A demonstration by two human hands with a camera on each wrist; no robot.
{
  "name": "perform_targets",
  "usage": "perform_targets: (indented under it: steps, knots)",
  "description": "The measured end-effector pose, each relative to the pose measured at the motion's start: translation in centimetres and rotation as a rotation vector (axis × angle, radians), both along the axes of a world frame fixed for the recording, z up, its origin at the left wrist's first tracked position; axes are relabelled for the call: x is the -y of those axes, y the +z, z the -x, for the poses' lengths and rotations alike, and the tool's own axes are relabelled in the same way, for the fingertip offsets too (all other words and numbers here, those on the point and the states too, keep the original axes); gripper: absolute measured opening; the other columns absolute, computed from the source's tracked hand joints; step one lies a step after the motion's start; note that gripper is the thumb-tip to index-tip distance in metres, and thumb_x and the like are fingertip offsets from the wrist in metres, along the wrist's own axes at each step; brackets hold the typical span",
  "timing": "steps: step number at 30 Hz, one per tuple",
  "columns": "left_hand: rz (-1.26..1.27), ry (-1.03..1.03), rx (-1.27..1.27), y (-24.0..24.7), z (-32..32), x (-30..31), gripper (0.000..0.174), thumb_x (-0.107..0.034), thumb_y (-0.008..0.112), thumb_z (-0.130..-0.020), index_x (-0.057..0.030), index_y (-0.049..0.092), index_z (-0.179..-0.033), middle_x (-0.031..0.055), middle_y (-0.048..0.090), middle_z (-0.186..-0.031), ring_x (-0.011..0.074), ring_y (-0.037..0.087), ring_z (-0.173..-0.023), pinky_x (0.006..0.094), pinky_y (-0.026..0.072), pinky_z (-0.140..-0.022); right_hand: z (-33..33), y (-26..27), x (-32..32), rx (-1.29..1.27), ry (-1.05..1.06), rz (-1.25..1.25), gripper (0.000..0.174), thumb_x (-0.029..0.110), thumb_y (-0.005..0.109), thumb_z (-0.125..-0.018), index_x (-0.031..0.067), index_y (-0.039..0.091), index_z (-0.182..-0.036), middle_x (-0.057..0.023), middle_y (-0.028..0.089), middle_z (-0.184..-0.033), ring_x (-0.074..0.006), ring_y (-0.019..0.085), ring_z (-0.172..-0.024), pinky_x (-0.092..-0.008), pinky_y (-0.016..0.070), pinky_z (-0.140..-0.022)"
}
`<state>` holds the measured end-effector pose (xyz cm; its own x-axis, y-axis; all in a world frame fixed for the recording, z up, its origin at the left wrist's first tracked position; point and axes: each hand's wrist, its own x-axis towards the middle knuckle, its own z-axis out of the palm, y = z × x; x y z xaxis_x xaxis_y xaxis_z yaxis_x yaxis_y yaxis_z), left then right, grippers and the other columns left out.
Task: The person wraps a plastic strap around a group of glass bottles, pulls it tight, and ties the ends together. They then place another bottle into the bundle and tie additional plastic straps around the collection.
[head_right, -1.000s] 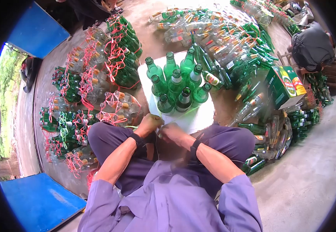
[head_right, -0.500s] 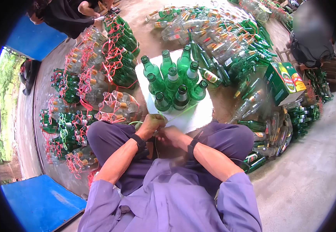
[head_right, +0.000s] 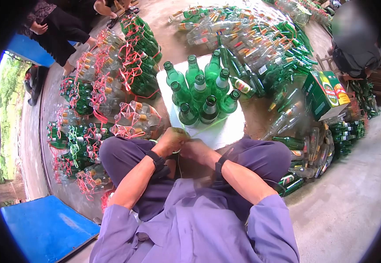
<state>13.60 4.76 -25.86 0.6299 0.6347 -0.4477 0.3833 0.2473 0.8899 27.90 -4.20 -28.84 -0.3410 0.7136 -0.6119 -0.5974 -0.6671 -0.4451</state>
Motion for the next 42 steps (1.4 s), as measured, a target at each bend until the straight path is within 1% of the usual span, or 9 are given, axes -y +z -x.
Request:
perform_targets:
  steps: [3,8,11,13,19,28,33,36,42]
  knots:
    - [-0.265,-0.164,-0.011,-5.1,0.8,-0.4,0.014,-0.012,0.069,-0.082,0.0013,0.067,-0.077,0.0008,0.053,-0.060,0.0110,0.051,-0.050,0.0258,0.0354,-0.045,-0.2,0.1,0.0,0.098,0.031,0.063,0.011,0.013,0.068,-0.088,0.0062,0.066,-0.096,-0.0033,0.064,-0.088,-0.0180,0.063,-0.081,-0.0349,0.0530,-0.076]
    - [-0.284,0.087,-0.306,-0.4,-0.1,0.2,0.019,-0.014,0.071,-0.076,0.0008,0.074,-0.086,0.0114,0.066,-0.068,0.0203,0.064,-0.061,0.0335,0.0503,-0.060,-1.6,-4.2,-0.1,0.336,0.086,-0.052,0.009,0.012,0.068,-0.087,0.0046,0.066,-0.092,-0.0067,0.062,-0.080,-0.0208,0.063,-0.071,-0.0383,0.0563,-0.073]
    - [-0.386,0.084,-0.463,-2.1,1.2,-0.1,0.022,-0.016,0.071,-0.073,-0.0026,0.076,-0.089,0.0163,0.071,-0.077,0.0263,0.070,-0.071,0.0373,0.0544,-0.071,-1.9,-8.8,-0.1,0.588,-0.004,-0.501,0.015,0.016,0.069,-0.086,0.0042,0.065,-0.094,-0.0051,0.059,-0.077,-0.0165,0.057,-0.062,-0.0357,0.0524,-0.063]
    - [-0.393,0.068,-0.542,-3.0,2.0,-0.4,0.023,-0.017,0.072,-0.073,-0.0041,0.077,-0.090,0.0179,0.072,-0.081,0.0289,0.072,-0.076,0.0386,0.0551,-0.075,-1.9,-3.0,-1.1,0.272,-0.200,0.094,0.017,0.019,0.069,-0.086,0.0057,0.063,-0.096,-0.0030,0.057,-0.076,-0.0108,0.047,-0.055,-0.0281,0.0422,-0.051]
    - [-0.399,-0.019,-0.711,-1.2,2.6,-0.4,0.021,-0.022,0.067,-0.074,-0.0106,0.077,-0.087,0.0179,0.073,-0.084,0.0350,0.072,-0.082,0.0429,0.0557,-0.077,-1.3,-0.5,-1.6,0.290,-0.248,0.152,0.024,0.028,0.071,-0.088,0.0085,0.060,-0.096,-0.0019,0.057,-0.075,-0.0060,0.039,-0.051,-0.0220,0.0285,-0.043]
    - [-0.675,0.121,-0.791,0.5,2.9,-2.0,0.017,-0.017,0.063,-0.075,-0.0109,0.076,-0.084,0.0199,0.072,-0.086,0.0388,0.070,-0.086,0.0481,0.0548,-0.077,-1.4,-2.3,-1.6,0.327,-0.182,0.085,0.018,0.022,0.072,-0.088,0.0075,0.061,-0.090,-0.0016,0.057,-0.075,-0.0057,0.040,-0.051,-0.0217,0.0277,-0.043]
    - [-1.117,0.233,-0.563,3.4,2.0,-1.5,0.019,-0.019,0.062,-0.080,-0.0049,0.074,-0.083,0.0203,0.071,-0.085,0.0374,0.070,-0.081,0.0443,0.0543,-0.076,-1.4,-3.2,-1.4,0.310,-0.216,0.051,0.015,0.018,0.071,-0.088,0.0077,0.060,-0.087,-0.0017,0.058,-0.075,-0.0057,0.041,-0.053,-0.0214,0.0286,-0.043]
    - [-0.638,0.270,-0.391,3.6,0.9,-0.1,0.024,-0.026,0.061,-0.084,-0.0031,0.070,-0.086,0.0230,0.069,-0.083,0.0442,0.067,-0.082,0.0521,0.0524,-0.075,-1.4,-3.1,-1.7,0.268,-0.240,0.067,0.013,0.016,0.069,-0.087,0.0073,0.059,-0.087,-0.0024,0.059,-0.076,-0.0057,0.042,-0.053,-0.0213,0.0293,-0.043]
    - [-0.435,0.155,-0.389,0.0,-0.2,1.4,0.024,-0.021,0.059,-0.083,0.0001,0.071,-0.086,0.0257,0.067,-0.084,0.0438,0.067,-0.082,0.0494,0.0528,-0.076,-1.5,-2.8,-1.9,0.310,-0.213,0.075,0.011,0.012,0.067,-0.087,0.0051,0.060,-0.087,-0.0044,0.062,-0.077,-0.0062,0.045,-0.054,-0.0209,0.0312,-0.043]
